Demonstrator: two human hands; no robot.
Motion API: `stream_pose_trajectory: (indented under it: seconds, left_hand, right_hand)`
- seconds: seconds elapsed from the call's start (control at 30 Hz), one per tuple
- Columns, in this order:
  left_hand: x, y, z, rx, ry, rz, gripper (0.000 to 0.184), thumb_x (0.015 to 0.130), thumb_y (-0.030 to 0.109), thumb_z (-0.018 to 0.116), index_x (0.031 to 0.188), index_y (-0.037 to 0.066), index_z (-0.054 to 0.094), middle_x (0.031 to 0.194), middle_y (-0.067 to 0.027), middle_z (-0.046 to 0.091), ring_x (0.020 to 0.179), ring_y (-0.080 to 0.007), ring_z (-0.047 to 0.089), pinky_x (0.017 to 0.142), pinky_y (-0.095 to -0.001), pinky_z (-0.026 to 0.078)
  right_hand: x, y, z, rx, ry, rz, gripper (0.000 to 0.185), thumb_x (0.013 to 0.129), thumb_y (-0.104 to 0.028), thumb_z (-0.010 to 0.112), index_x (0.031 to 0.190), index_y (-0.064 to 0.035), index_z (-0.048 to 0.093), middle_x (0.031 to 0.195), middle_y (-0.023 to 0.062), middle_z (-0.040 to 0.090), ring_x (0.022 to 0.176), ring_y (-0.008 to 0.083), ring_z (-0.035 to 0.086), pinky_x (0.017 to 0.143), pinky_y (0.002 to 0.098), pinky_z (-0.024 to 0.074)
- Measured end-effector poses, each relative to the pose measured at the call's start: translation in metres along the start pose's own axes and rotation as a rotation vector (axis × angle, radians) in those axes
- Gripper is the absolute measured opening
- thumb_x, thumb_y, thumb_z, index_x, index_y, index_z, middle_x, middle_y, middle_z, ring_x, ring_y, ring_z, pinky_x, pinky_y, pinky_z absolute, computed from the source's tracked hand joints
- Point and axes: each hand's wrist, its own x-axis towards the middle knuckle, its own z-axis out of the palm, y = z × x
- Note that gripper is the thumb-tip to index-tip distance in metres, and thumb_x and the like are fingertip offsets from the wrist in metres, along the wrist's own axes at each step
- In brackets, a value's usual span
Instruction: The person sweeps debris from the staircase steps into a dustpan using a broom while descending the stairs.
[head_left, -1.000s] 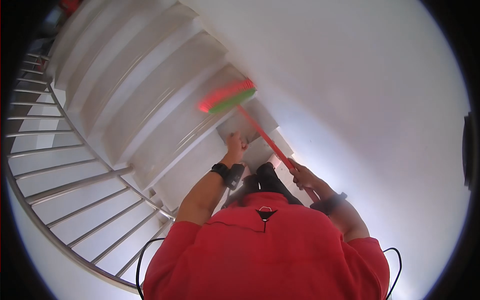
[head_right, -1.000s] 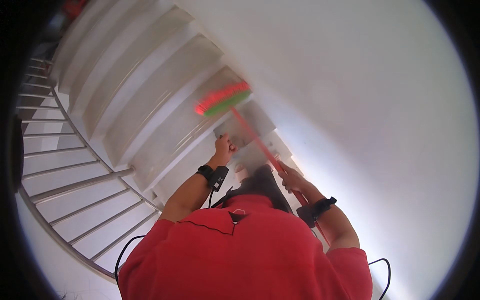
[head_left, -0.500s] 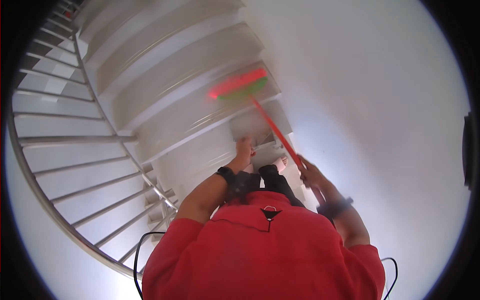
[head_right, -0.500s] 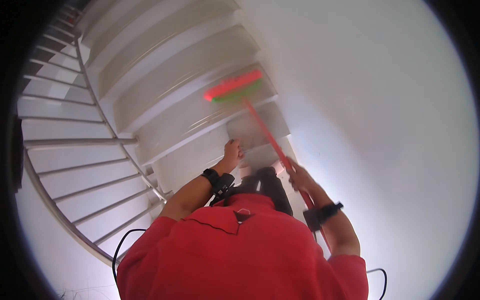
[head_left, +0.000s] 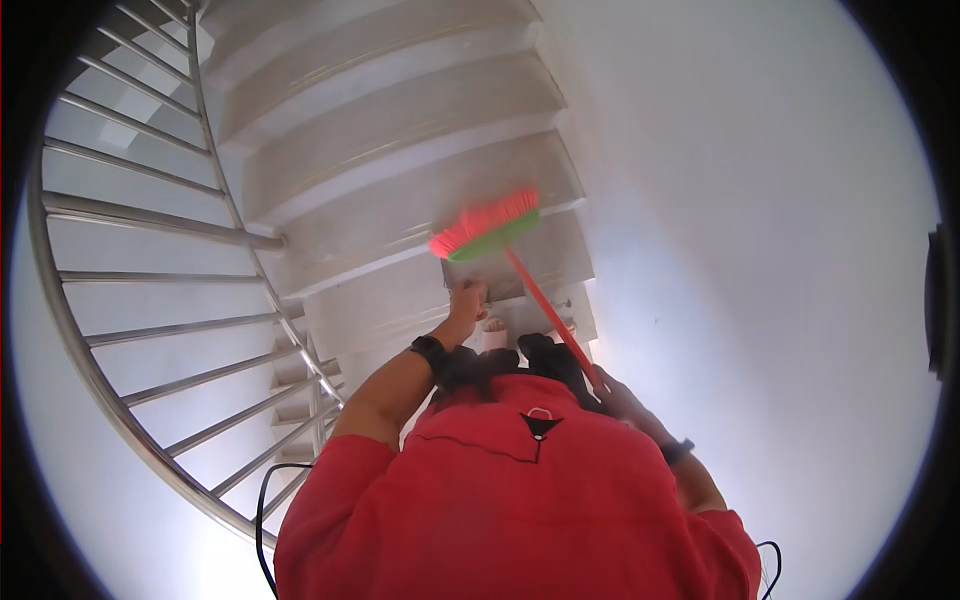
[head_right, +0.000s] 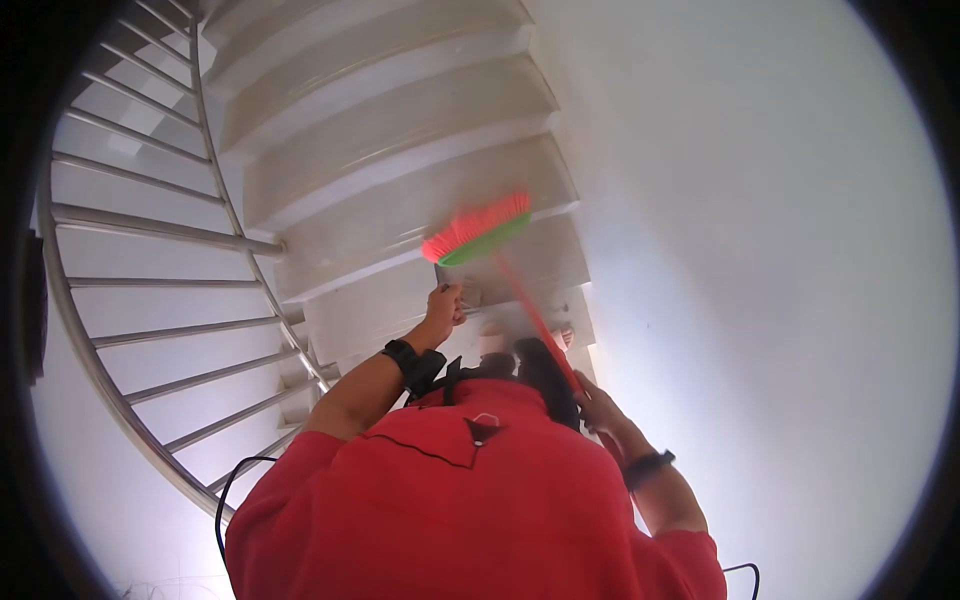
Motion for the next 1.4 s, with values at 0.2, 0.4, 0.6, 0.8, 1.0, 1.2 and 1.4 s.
stream_pose_trajectory:
  seconds: [0.2, 0.4, 0.6, 0.8, 1.0, 1.2, 1.4]
  left_hand:
    - [0.0, 0.005, -0.012, 0.042, -0.026, 0.029, 0.02, 0.078, 0.026, 0.053, 0.072, 0.013, 0.039, 0.05, 0.0022, 0.033, 0.036, -0.0092, 0.032, 0.037, -0.0263, 0.032]
    - [0.006, 0.006, -0.011, 0.07, -0.031, 0.029, 0.021, 0.079, 0.029, 0.051, 0.074, 0.012, 0.041, 0.052, 0.0012, 0.036, 0.039, -0.0092, 0.034, 0.039, -0.027, 0.036]
    - [0.008, 0.011, 0.003, 0.089, 0.028, 0.014, 0.021, 0.079, 0.028, 0.051, 0.071, 0.012, 0.041, 0.052, 0.0018, 0.036, 0.038, -0.0093, 0.033, 0.04, -0.0278, 0.036]
    - [0.007, 0.018, 0.006, 0.08, 0.052, 0.035, 0.019, 0.077, 0.026, 0.052, 0.069, 0.013, 0.04, 0.051, 0.0031, 0.034, 0.038, -0.0087, 0.033, 0.038, -0.0272, 0.036]
    - [0.004, 0.012, 0.004, 0.151, 0.044, 0.121, 0.024, 0.077, 0.028, 0.054, 0.065, 0.014, 0.038, 0.047, 0.0047, 0.032, 0.036, -0.0086, 0.033, 0.038, -0.0277, 0.038]
    - [0.016, -0.008, -0.008, 0.234, 0.117, 0.304, 0.024, 0.077, 0.027, 0.05, 0.064, 0.011, 0.04, 0.046, 0.0016, 0.036, 0.033, -0.0098, 0.036, 0.032, -0.0283, 0.038]
    - [0.017, -0.021, -0.003, 0.287, 0.182, 0.433, 0.025, 0.077, 0.031, 0.049, 0.065, 0.009, 0.043, 0.047, -0.0006, 0.04, 0.034, -0.0112, 0.04, 0.033, -0.0306, 0.042]
  right_hand:
    - [-0.048, -0.037, -0.001, 0.121, 0.067, 0.11, 0.045, 0.088, -0.021, 0.04, 0.131, -0.025, 0.027, 0.055, 0.0006, 0.04, 0.039, 0.0089, 0.038, 0.035, 0.024, 0.0366]
    - [0.015, -0.071, -0.019, 0.266, 0.092, 0.058, 0.049, 0.087, -0.023, 0.039, 0.133, -0.0233, 0.021, 0.054, 0.0007, 0.038, 0.039, 0.0091, 0.035, 0.036, 0.0255, 0.037]
    - [0.023, 0.017, 0.02, -0.042, 0.05, -0.297, 0.049, 0.088, -0.023, 0.039, 0.134, -0.019, 0.02, 0.06, 0.0035, 0.045, 0.051, 0.0128, 0.045, 0.048, 0.0262, 0.0431]
    - [-0.037, -0.009, 0.026, 0.012, 0.038, -0.457, 0.046, 0.09, -0.02, 0.038, 0.133, -0.0185, 0.023, 0.06, 0.0023, 0.046, 0.051, 0.012, 0.045, 0.049, 0.0261, 0.042]
    - [-0.022, -0.05, -0.011, 0.376, -0.006, 0.043, 0.046, 0.09, -0.022, 0.037, 0.133, -0.0234, 0.022, 0.053, -0.0016, 0.037, 0.04, 0.008, 0.034, 0.038, 0.0231, 0.0351]
    - [0.036, -0.016, -0.008, 0.187, 0.084, 0.036, 0.051, 0.087, -0.018, 0.038, 0.134, -0.0234, 0.018, 0.052, -0.0015, 0.036, 0.039, 0.008, 0.035, 0.036, 0.024, 0.036]
    - [0.025, 0.082, 0.026, -0.076, 0.105, -0.135, 0.05, 0.086, -0.015, 0.038, 0.133, -0.0248, 0.022, 0.053, -0.0005, 0.039, 0.04, 0.0086, 0.037, 0.036, 0.0248, 0.0356]
